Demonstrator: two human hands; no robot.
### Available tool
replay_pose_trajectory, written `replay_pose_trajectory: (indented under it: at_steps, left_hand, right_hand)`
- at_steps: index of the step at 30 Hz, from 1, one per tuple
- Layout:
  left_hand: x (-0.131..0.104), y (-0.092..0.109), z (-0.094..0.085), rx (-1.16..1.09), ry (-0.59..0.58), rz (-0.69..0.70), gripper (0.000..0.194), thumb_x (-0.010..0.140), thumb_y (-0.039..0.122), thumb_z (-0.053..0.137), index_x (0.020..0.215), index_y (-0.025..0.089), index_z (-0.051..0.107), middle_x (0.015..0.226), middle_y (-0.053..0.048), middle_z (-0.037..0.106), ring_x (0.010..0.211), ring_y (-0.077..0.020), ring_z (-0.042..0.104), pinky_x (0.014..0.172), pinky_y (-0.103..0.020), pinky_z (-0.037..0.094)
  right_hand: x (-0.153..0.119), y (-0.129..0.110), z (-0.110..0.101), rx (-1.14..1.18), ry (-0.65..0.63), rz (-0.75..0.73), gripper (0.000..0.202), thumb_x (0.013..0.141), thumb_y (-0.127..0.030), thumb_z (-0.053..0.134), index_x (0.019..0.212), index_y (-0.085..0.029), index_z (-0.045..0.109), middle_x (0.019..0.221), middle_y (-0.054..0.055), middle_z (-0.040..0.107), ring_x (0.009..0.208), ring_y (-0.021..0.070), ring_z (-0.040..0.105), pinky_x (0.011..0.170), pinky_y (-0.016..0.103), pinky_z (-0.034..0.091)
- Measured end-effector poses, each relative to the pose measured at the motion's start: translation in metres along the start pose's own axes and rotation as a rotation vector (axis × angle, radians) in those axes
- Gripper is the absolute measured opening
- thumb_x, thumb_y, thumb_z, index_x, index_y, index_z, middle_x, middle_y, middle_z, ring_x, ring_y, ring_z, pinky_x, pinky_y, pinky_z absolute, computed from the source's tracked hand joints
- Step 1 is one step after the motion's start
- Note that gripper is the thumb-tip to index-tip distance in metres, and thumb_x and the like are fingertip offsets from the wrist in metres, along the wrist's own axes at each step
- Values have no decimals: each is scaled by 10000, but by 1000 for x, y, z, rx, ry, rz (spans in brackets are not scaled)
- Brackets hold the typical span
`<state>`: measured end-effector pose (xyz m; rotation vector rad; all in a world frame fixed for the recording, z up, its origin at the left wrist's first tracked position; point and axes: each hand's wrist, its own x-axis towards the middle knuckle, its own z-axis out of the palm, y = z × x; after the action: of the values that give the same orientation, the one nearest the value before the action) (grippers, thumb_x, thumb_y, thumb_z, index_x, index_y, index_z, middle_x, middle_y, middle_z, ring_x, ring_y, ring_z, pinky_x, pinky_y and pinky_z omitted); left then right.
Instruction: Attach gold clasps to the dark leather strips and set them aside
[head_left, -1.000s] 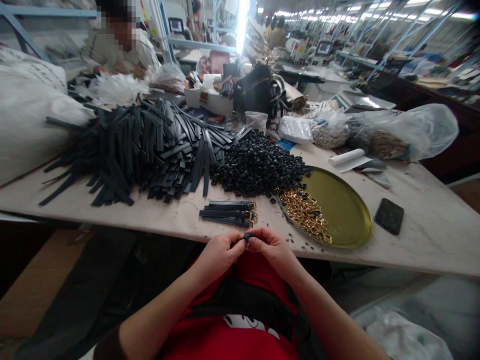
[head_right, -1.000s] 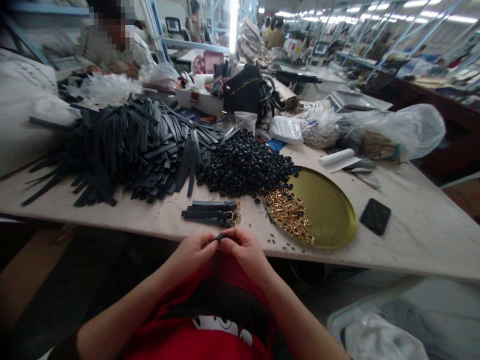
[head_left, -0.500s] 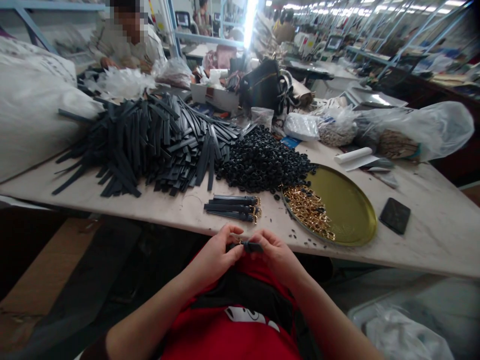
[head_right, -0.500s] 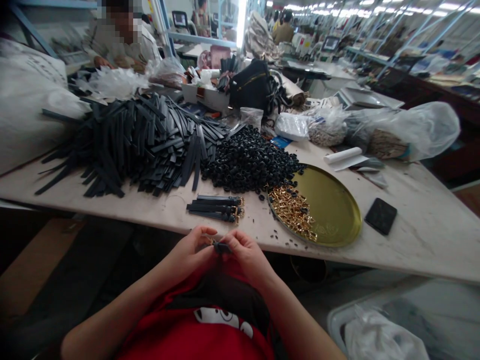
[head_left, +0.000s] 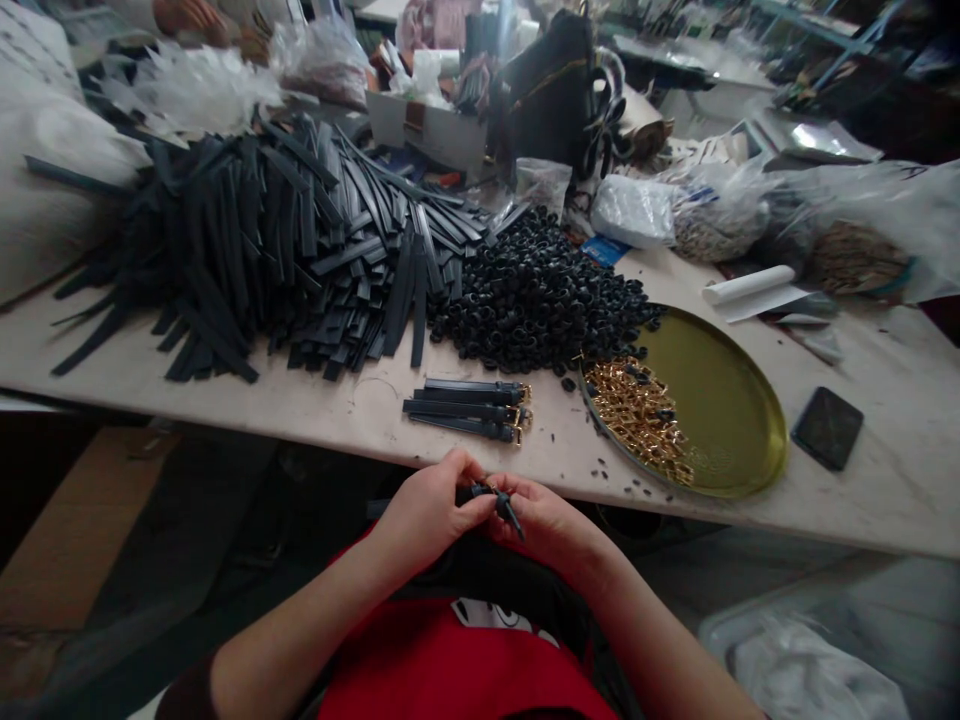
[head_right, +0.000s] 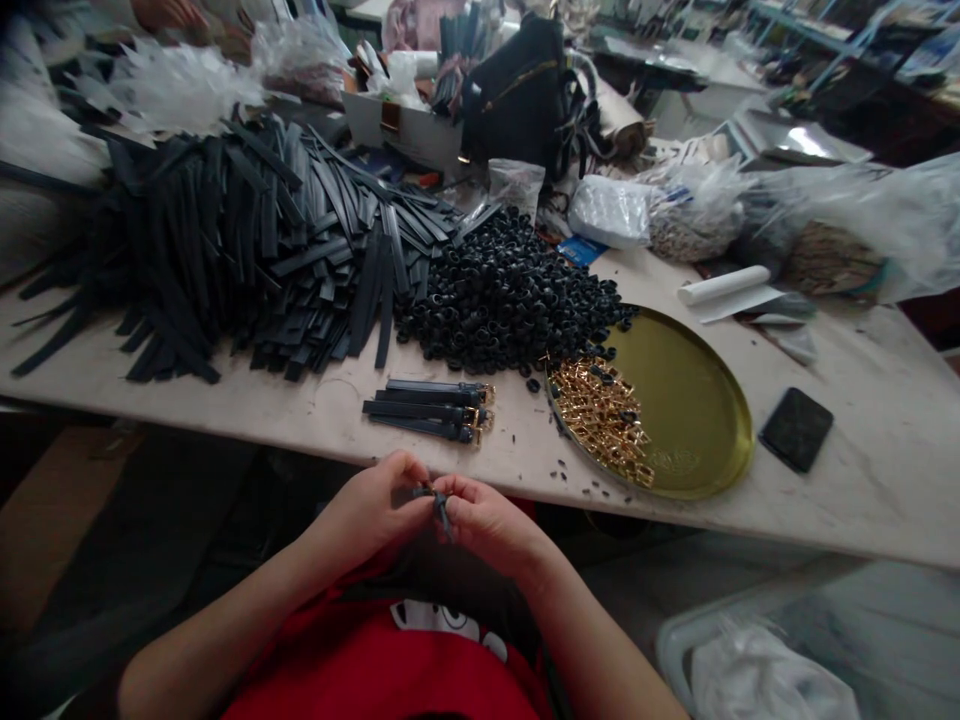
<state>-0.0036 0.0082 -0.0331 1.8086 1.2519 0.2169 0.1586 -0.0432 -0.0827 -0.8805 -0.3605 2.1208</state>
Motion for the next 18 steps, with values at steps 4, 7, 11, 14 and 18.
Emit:
replay_pose_trajectory:
  at_steps: [4, 7, 11, 14, 18]
  left_hand:
    - [5, -3, 2, -37, -12, -12, 177, 713, 347, 591, 811, 204, 556, 760, 13, 640, 700, -169, 579, 619, -250, 393]
    - [4, -2, -1, -155, -62, -21, 151, 713, 321, 597, 795, 195, 579, 756, 16, 639, 703, -158, 572, 631, -245, 399]
    - [-3, 4, -9, -499, -213, -93, 169, 717, 305, 604, 809, 166, 574, 764, 5, 642, 685, -138, 569, 609, -230, 423]
    - [-8, 6, -10, -682, -283, -151, 193, 712, 272, 612, 854, 149, 566, 764, 1, 637, 640, -118, 567, 587, -223, 437]
    - [-12, 3, -3, -696, -228, -141, 195, 729, 247, 591, 901, 156, 591, 735, 9, 642, 644, -112, 580, 622, -225, 450]
  right_hand:
    - [1, -1, -1, 20, -16, 5, 300, 628, -299, 747, 786, -144, 545, 672, -29, 504, 576, 67, 442, 551, 190, 326]
    - [-2, -5, 5, -12, 2, -9, 300, 618, -300, 750, 736, -153, 516, 625, -43, 473, 547, 65, 415, 526, 191, 306]
    - [-6, -10, 16, -51, 87, -64, 355, 627, -405, 715, 799, -161, 523, 649, -29, 497, 566, 86, 437, 554, 219, 340]
    - [-7, -10, 22, -217, 277, -201, 298, 691, -417, 646, 783, -192, 473, 619, -50, 472, 525, 83, 419, 526, 222, 342]
    - [-11, -4, 23, -690, 509, -492, 222, 732, -322, 600, 886, -227, 472, 645, -54, 473, 539, 99, 421, 520, 226, 339]
